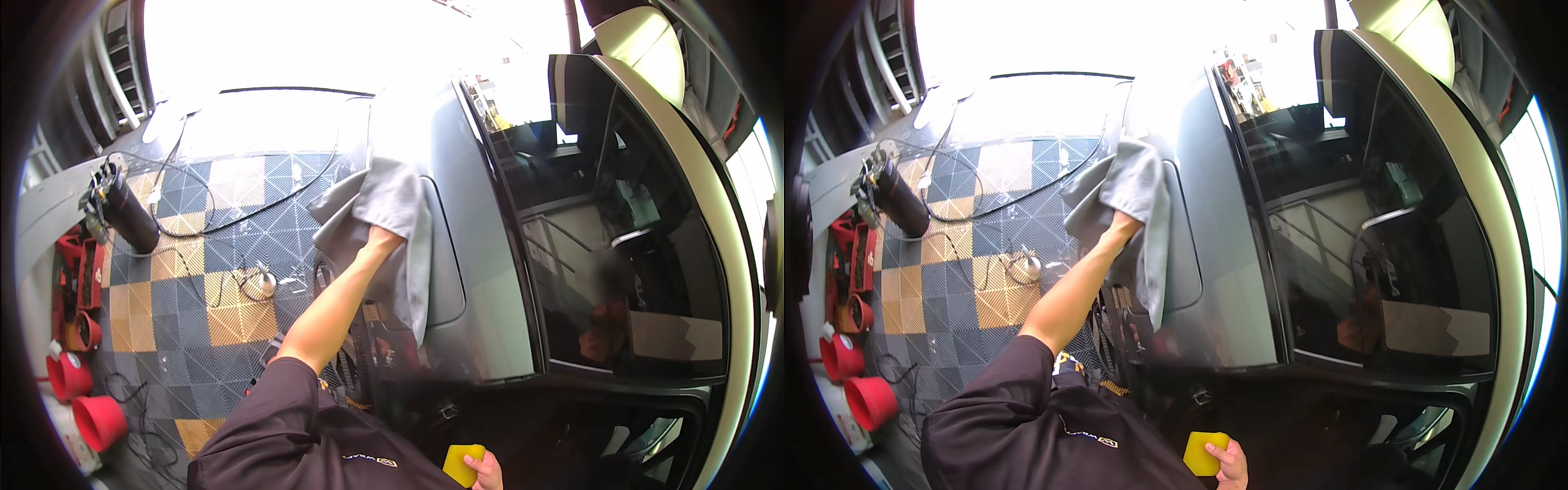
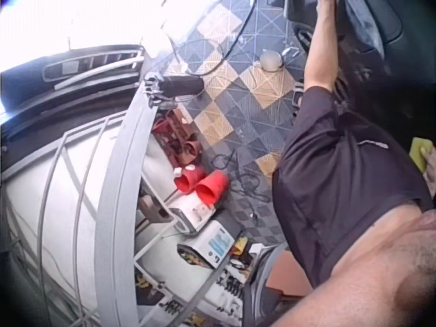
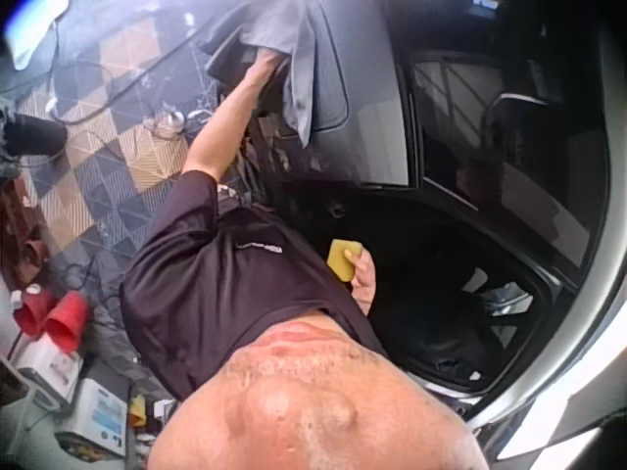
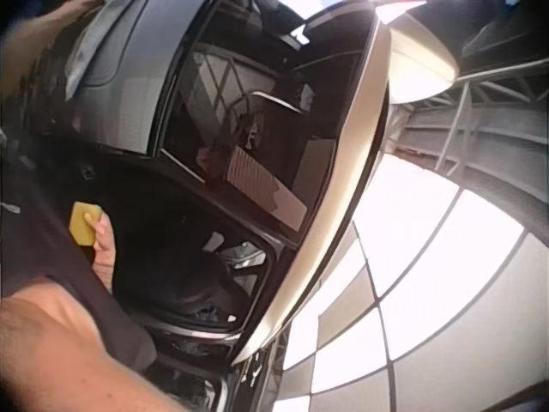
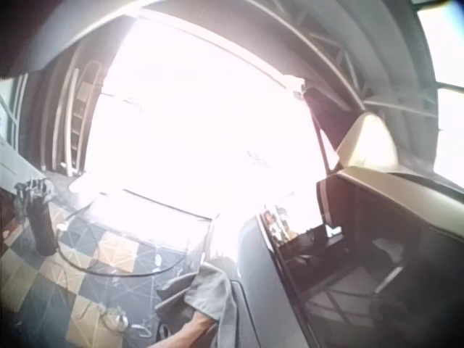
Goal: The person applies a protective film to the rear fuel door of a car. They use a heat gun to warm the surface, a spray bottle to apply liquid, and a squeegee to smooth the film. The person also uses a cloth to wipe the area and a knife to trim the edges of the film.
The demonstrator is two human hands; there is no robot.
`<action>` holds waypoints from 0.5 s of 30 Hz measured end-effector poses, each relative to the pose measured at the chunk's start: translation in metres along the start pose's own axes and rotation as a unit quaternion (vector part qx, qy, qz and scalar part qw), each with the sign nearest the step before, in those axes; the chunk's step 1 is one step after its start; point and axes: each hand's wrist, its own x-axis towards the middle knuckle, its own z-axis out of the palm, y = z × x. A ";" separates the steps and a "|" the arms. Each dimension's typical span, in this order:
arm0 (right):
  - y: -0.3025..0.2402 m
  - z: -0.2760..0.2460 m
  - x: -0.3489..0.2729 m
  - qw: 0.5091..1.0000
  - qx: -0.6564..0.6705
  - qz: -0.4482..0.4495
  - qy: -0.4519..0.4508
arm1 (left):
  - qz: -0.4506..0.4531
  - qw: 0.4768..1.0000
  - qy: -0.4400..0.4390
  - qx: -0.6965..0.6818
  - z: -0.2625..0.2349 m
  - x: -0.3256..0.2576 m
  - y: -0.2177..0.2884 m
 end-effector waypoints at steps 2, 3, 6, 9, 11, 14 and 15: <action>-0.016 0.036 0.007 0.998 0.019 0.058 -0.011 | -0.092 0.990 0.016 -0.103 0.023 -0.023 -0.066; -0.016 0.050 0.012 0.998 0.026 0.063 0.004 | -0.116 0.983 0.028 -0.138 0.036 -0.050 -0.063; -0.020 0.087 0.021 0.996 0.026 0.077 0.037 | -0.050 0.996 0.002 0.077 0.036 -0.093 -0.007; -0.017 0.111 0.029 0.993 0.029 0.101 0.062 | 0.053 0.994 -0.095 -0.033 -0.031 -0.022 0.073; -0.024 0.131 0.033 0.989 0.028 0.108 0.094 | 0.152 0.978 -0.093 -0.105 -0.056 0.047 0.060; -0.029 0.176 0.025 0.986 0.062 0.057 0.144 | 0.234 0.968 -0.088 -0.040 -0.050 0.151 0.035; -0.027 0.188 0.022 0.983 0.076 0.042 0.163 | 0.273 0.959 -0.073 0.003 -0.044 0.179 0.023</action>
